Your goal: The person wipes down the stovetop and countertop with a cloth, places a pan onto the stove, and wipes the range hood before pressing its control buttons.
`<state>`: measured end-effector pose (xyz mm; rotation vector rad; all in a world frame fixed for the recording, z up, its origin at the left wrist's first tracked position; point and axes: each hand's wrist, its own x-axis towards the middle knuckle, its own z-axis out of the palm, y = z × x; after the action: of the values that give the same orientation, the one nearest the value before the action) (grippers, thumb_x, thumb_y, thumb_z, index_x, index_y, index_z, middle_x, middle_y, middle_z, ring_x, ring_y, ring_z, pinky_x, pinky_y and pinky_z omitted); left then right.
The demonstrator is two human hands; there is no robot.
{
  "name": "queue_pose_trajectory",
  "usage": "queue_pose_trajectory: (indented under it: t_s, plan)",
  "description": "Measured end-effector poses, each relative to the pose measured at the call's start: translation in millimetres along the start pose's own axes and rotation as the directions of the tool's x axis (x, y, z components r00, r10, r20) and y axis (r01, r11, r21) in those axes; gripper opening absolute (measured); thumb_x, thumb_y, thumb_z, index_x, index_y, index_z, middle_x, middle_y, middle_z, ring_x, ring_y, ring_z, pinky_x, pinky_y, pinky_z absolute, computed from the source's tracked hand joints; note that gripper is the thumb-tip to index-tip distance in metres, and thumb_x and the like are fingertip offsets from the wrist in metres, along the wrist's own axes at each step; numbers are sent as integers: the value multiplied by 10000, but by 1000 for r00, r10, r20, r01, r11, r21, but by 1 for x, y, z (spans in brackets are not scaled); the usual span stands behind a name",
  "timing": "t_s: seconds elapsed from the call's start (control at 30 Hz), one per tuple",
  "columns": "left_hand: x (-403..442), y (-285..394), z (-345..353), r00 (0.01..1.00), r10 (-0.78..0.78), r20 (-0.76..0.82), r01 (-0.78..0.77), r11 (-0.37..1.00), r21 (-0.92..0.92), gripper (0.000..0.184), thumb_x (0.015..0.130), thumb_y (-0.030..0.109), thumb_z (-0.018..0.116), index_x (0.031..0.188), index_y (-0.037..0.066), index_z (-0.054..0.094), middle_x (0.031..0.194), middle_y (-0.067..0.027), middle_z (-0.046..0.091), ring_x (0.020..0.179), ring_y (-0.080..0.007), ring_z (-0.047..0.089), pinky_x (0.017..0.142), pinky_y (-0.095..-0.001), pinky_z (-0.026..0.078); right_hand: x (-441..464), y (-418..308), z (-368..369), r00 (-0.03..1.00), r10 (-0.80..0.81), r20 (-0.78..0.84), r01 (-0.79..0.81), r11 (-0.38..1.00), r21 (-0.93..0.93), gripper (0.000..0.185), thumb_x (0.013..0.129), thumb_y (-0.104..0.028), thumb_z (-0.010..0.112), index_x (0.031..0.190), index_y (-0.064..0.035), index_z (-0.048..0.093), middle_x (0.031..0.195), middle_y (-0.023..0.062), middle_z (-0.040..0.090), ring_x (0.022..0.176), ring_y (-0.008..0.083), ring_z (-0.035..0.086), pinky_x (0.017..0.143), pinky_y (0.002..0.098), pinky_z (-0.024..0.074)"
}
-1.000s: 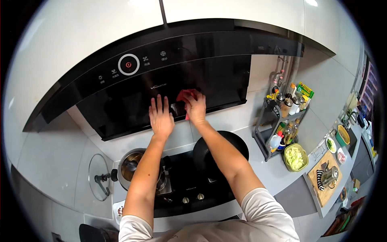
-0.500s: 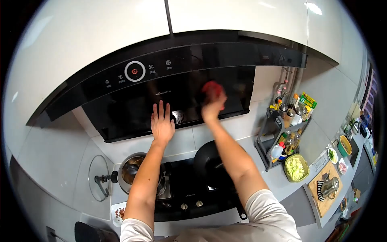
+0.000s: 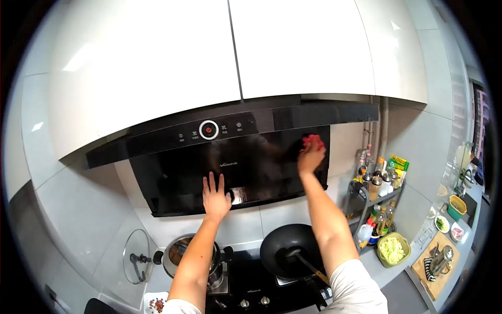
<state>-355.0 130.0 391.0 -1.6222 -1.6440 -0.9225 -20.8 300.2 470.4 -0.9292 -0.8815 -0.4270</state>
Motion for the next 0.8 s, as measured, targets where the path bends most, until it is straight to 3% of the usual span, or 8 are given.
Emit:
queue_pose_trajectory:
  t_s: [0.1, 0.2, 0.27, 0.43, 0.53, 0.6, 0.7, 0.8]
  plan:
    - [-2, -12, -2, 997, -11, -73, 13, 1000, 18, 833, 857, 240, 747, 1621, 142, 431, 1726, -231, 249, 1554, -505, 271, 1202, -576, 380, -79, -78, 42, 958, 132, 256, -206, 935, 289, 211, 1025, -178, 627, 1194, -93, 721, 1264, 194, 632, 1128, 396, 592, 962, 491, 499]
    - [-4, -27, -3, 991, -17, -129, 24, 999, 47, 830, 854, 239, 751, 1615, 142, 435, 1709, -233, 278, 1543, -507, 286, 1186, -570, 404, -147, -119, 36, 854, -371, 364, 360, 927, 100, 403, 876, -72, 643, 1242, -212, 735, 1459, 178, 540, 1233, 450, 509, 1059, 516, 499]
    - [-7, -34, -4, 993, -40, -112, 46, 997, 59, 843, 865, 247, 748, 1630, 154, 407, 1719, -230, 255, 1546, -510, 278, 1180, -572, 415, -147, -106, 10, 698, -455, 553, 386, 890, 244, 362, 905, -113, 642, 1232, -232, 743, 1478, 175, 538, 1217, 421, 530, 1021, 493, 524]
    - [-11, -61, -13, 987, -161, 7, 161, 986, 32, 870, 897, 263, 727, 1664, 154, 332, 1727, -249, 219, 1546, -527, 266, 1223, -540, 381, -49, 7, 3, 711, 128, 691, -497, 787, 366, 395, 954, -181, 643, 1337, -89, 673, 1496, 199, 533, 1169, 363, 566, 1021, 448, 492]
    - [-19, -79, -17, 977, -204, 63, 203, 979, 20, 902, 897, 266, 728, 1679, 154, 291, 1730, -253, 210, 1546, -519, 272, 1248, -514, 361, -25, -9, 1, 976, -54, 213, 97, 975, -200, 465, 934, -99, 623, 1396, -53, 609, 1495, 225, 525, 1203, 406, 541, 1017, 483, 464]
    - [-22, -90, -20, 973, -223, 63, 223, 975, 15, 917, 893, 260, 734, 1683, 162, 279, 1736, -241, 206, 1558, -496, 269, 1230, -518, 383, -35, -50, 25, 968, -127, 216, 153, 982, -109, 509, 878, -16, 591, 1382, -78, 621, 1439, 177, 565, 1226, 399, 526, 1035, 487, 415]
    - [-29, -105, -24, 968, -244, 60, 244, 970, 9, 924, 883, 234, 741, 1682, 170, 283, 1745, -223, 203, 1574, -461, 268, 1195, -528, 424, -106, -135, 66, 807, -300, 510, 393, 916, -83, 421, 923, -107, 555, 1329, -143, 660, 1378, 159, 601, 1240, 410, 526, 1050, 515, 413]
    - [-33, -117, -32, 963, -255, 84, 257, 966, -13, 927, 871, 211, 737, 1680, 167, 286, 1746, -217, 209, 1571, -459, 280, 1199, -524, 423, -194, -188, 48, 624, -646, 439, 646, 743, 175, 563, 826, -41, 626, 1366, -187, 690, 1443, 132, 576, 1184, 389, 551, 987, 494, 537]
